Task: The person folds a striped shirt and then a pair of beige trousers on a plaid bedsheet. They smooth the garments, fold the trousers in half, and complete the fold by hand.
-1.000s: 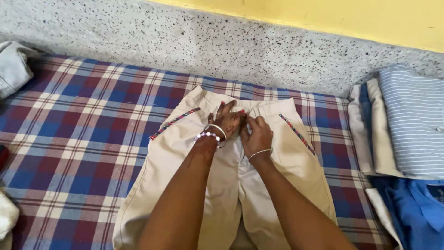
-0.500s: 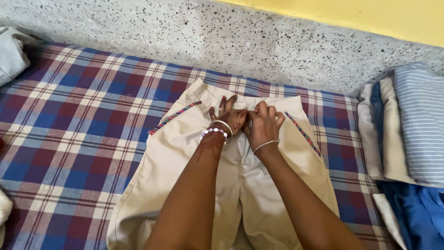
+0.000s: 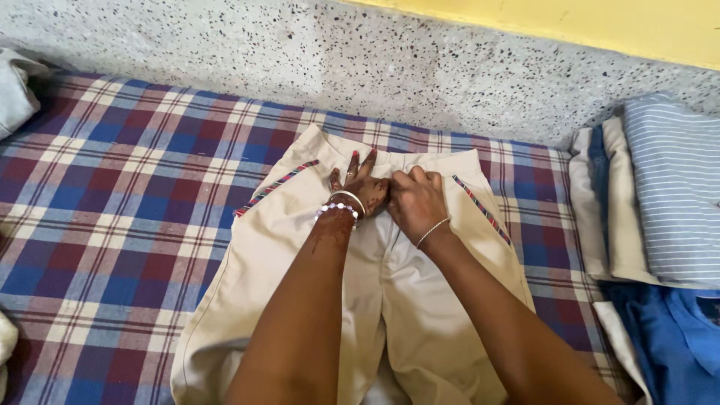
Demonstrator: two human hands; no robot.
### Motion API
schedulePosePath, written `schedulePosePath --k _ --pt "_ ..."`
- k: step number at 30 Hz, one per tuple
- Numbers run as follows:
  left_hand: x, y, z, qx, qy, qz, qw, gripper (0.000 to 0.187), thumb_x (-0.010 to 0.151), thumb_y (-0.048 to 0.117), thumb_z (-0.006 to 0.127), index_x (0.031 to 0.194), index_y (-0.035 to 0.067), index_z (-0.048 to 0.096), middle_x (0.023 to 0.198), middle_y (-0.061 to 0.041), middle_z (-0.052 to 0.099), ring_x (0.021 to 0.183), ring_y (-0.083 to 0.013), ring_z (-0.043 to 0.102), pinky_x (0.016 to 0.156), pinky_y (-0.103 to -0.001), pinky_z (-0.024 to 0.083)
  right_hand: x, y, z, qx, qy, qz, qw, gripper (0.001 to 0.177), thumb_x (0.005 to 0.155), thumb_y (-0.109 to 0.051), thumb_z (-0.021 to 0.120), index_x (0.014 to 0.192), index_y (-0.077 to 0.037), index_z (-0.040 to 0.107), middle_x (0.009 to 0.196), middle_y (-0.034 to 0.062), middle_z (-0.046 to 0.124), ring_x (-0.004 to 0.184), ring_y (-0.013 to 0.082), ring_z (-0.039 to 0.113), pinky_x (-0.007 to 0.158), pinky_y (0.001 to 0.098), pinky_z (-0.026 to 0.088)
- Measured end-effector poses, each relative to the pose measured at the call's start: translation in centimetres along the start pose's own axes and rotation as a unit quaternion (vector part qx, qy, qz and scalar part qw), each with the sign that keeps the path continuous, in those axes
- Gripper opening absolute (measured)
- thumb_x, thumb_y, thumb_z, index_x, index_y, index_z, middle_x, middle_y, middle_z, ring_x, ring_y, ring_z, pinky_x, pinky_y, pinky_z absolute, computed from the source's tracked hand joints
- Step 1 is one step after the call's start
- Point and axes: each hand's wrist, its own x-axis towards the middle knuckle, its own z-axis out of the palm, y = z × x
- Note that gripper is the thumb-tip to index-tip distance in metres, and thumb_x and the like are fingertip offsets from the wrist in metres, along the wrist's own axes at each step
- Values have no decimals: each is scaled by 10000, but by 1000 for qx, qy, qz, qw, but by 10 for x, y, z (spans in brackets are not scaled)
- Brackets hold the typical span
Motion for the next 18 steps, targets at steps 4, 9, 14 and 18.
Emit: schedulePosePath --k 4,9,14,18 --pt "-7 3 -5 1 9 11 1000 514 1017 551 280 1399 413 595 1737 53 -76 1594 -256 -113 1230 -651 -31 -13 -2 -6 55 -1 -4 998 146 748 -158 781 855 -71 731 1017 26 614 1021 254 545 879 441 412" --pt "-23 9 -16 25 -3 16 1000 511 971 706 400 1447 546 494 1741 -4 -77 1593 -301 -123 1222 -666 -21 -33 -16 -12 83 29 29 996 127 740 -128 779 836 -60 730 976 71 589 950 281 575 820 427 494" --pt "-28 15 -16 52 -5 15 999 556 917 621 546 1437 692 363 1730 32 -116 1585 -317 -169 1193 -689 -45 -43 -27 -16 112 35 67 991 133 745 -104 774 863 -58 734 917 86 560 935 283 589 764 428 507" --pt "-28 16 -8 72 36 17 997 505 957 600 506 1435 686 367 1727 39 -99 1582 -318 -150 1180 -719 -92 -56 -33 -20 111 6 61 992 108 756 -97 773 849 -63 731 918 79 564 940 270 595 753 422 519"
